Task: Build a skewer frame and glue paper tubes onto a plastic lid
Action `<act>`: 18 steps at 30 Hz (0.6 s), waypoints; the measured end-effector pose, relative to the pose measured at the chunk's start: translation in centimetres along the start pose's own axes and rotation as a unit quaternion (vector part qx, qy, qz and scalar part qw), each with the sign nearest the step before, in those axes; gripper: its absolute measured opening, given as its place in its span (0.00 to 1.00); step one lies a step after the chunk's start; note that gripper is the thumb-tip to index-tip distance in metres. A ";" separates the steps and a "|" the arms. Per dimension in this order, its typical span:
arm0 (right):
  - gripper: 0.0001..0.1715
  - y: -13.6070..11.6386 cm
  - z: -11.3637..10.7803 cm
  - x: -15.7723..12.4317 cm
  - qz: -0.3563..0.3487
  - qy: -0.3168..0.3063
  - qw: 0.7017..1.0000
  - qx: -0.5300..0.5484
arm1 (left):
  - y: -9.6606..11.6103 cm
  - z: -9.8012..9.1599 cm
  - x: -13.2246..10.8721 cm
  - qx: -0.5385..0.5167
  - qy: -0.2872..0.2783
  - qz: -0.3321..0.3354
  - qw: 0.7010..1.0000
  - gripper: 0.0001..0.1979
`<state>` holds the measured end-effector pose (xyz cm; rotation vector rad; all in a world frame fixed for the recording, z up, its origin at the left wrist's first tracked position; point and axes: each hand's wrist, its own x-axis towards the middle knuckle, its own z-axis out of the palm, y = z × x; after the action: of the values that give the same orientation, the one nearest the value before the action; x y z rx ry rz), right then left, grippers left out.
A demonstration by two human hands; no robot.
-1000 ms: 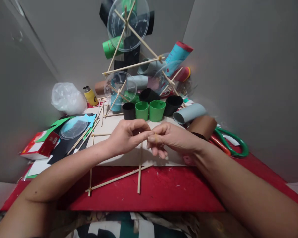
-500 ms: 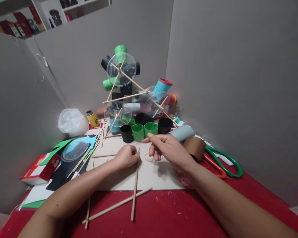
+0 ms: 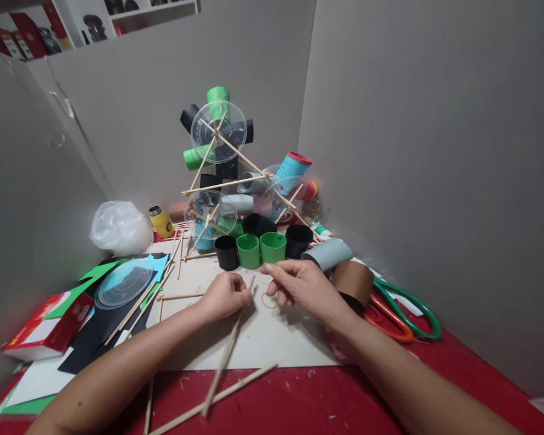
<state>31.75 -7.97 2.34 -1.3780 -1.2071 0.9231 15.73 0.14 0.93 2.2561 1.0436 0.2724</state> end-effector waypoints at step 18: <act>0.25 -0.4 0.9 -0.6 0.074 -0.127 0.985 0.092 | 1.7 0.4 -4.0 -0.163 0.104 0.095 0.977 0.08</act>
<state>30.69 -8.38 2.57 -1.2397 -1.1837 1.3135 14.26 -3.85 1.99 2.0575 0.8153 0.7204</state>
